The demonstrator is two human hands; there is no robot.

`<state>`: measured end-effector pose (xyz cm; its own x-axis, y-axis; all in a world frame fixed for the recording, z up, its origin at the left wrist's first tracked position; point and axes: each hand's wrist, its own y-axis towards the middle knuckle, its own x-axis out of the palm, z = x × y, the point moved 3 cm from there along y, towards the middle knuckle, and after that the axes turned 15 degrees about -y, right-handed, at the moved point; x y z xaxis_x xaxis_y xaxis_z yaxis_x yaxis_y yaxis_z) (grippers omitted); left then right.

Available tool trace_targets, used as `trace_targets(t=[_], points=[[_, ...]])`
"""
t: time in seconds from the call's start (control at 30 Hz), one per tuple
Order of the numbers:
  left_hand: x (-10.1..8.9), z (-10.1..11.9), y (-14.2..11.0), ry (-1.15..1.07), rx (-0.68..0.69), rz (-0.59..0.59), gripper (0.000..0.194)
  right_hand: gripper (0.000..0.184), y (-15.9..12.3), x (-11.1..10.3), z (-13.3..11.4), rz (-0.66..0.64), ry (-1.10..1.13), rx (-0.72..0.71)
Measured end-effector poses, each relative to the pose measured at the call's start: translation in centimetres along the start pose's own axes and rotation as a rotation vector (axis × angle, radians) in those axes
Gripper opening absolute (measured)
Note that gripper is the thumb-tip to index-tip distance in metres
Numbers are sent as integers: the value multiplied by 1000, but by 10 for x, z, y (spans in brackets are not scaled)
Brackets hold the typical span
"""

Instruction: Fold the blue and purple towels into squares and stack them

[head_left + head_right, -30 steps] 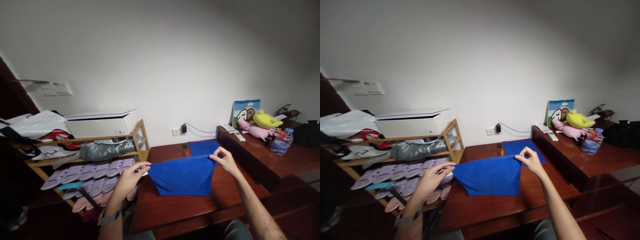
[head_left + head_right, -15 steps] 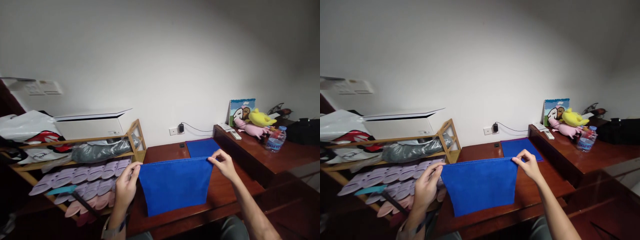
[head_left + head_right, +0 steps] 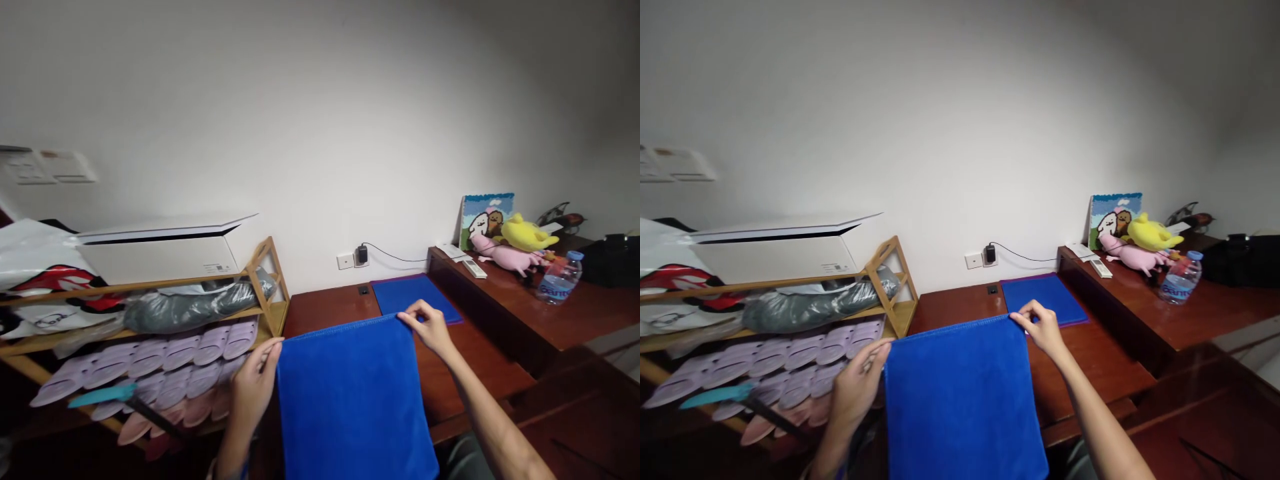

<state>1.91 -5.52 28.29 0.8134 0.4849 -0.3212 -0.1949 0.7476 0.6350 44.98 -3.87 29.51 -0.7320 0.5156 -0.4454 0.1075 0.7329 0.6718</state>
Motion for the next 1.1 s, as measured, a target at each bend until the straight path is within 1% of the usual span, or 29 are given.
trace_targets(t=[0.07, 0.13, 0.17, 0.23, 0.27, 0.3, 0.33, 0.4, 0.43, 0.5, 0.57, 0.63, 0.7, 0.73, 0.8, 0.87, 0.93, 1.0, 1.03, 1.07, 1.1], points=[[28, -45, 17, -4, -50, -116, 44, 51, 19, 45, 27, -92, -43, 63], [55, -79, 33, 53, -54, -157, 44, 46, 37, 92, 50, -204, -154, 143], [67, -92, 39, 83, -51, -158, 44, 41, 44, 113, 59, -265, -227, 186], [89, -108, 45, 141, -40, -146, 44, 27, 47, 147, 68, -342, -350, 255], [99, -112, 42, 165, -29, -147, 44, 23, 43, 160, 69, -356, -393, 278], [108, -115, 35, 183, -16, -156, 43, 23, 33, 170, 68, -357, -420, 294], [116, -117, 23, 194, 5, -174, 43, 25, 18, 178, 65, -355, -435, 303], [131, -120, -12, 214, 66, -228, 42, 32, -27, 192, 59, -375, -471, 293], [138, -121, -35, 240, 124, -257, 44, 35, -55, 198, 57, -400, -483, 275], [149, -127, -84, 293, 207, -325, 46, 47, -114, 207, 54, -458, -582, 178], [156, -135, -127, 334, 246, -425, 48, 57, -165, 212, 56, -523, -673, 181], [158, -143, -155, 378, 237, -511, 51, 64, -198, 211, 59, -586, -715, 195], [155, -149, -166, 422, 190, -554, 54, 68, -211, 209, 62, -638, -709, 180], [154, -151, -167, 439, 158, -564, 55, 69, -210, 208, 63, -660, -696, 162], [153, -151, -167, 465, 83, -569, 57, 70, -196, 205, 68, -698, -668, 118], [154, -146, -172, 488, -4, -560, 59, 70, -171, 203, 74, -742, -632, 47], [156, -135, -188, 527, -80, -535, 63, 68, -140, 202, 80, -809, -582, -68], [158, -121, -208, 575, -104, -522, 64, 65, -114, 200, 83, -880, -543, -177], [158, -114, -217, 593, -97, -521, 63, 63, -105, 199, 83, -896, -539, -205], [158, -109, -222, 601, -78, -522, 60, 61, -100, 198, 82, -885, -550, -204], [156, -105, -222, 598, -49, -525, 56, 61, -100, 197, 80, -845, -574, -171]])
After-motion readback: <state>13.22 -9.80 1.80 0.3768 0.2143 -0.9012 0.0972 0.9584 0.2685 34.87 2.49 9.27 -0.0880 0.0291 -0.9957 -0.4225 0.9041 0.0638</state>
